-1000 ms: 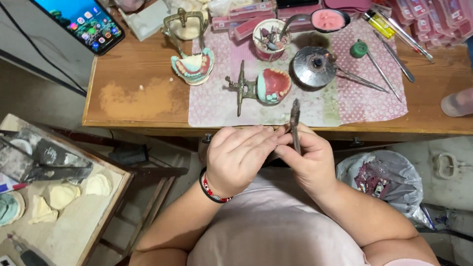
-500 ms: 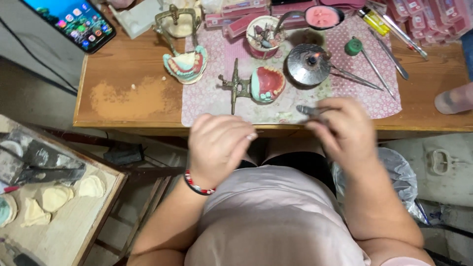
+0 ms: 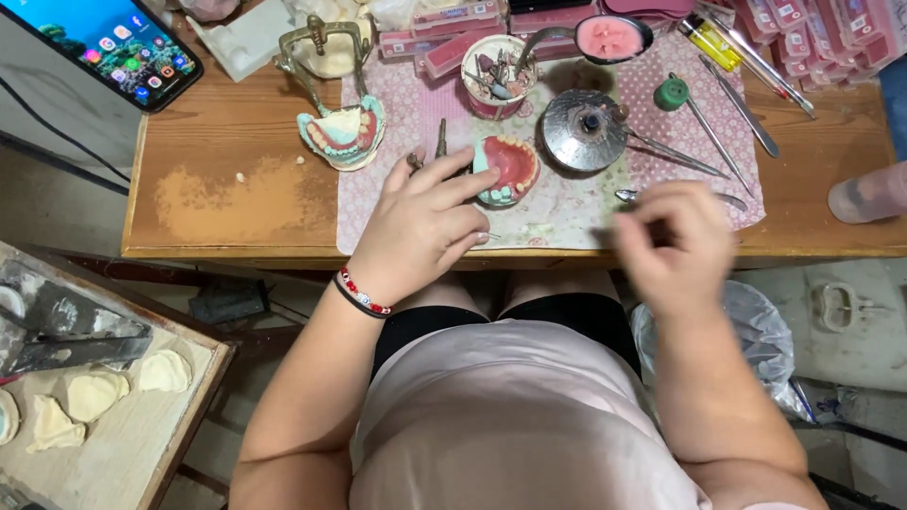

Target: Preparing and fitting a metal wire framework onto a dental model for a partial denture.

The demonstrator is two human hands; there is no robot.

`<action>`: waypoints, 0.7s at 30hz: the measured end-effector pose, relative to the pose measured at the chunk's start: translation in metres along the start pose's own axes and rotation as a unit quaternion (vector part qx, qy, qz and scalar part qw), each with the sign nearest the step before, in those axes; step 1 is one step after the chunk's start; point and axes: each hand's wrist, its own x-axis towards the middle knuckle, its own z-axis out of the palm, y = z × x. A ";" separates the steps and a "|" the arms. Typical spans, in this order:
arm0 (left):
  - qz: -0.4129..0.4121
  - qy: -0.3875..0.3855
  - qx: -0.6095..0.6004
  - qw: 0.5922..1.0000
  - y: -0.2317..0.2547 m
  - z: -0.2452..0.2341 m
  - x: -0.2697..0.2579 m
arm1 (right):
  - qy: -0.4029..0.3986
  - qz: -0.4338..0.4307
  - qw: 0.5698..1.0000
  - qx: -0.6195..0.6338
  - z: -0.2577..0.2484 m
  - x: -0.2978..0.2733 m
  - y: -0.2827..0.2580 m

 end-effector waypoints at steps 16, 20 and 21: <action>-0.063 0.012 -0.036 0.997 -0.003 0.007 -0.002 | -0.152 0.271 0.942 0.125 0.062 0.040 -0.046; -0.061 0.009 -0.037 0.997 -0.006 0.010 -0.003 | -0.158 0.281 0.932 0.169 0.061 0.043 -0.046; -0.060 0.009 -0.036 0.998 -0.006 0.011 -0.003 | -0.161 0.287 0.927 0.181 0.061 0.044 -0.046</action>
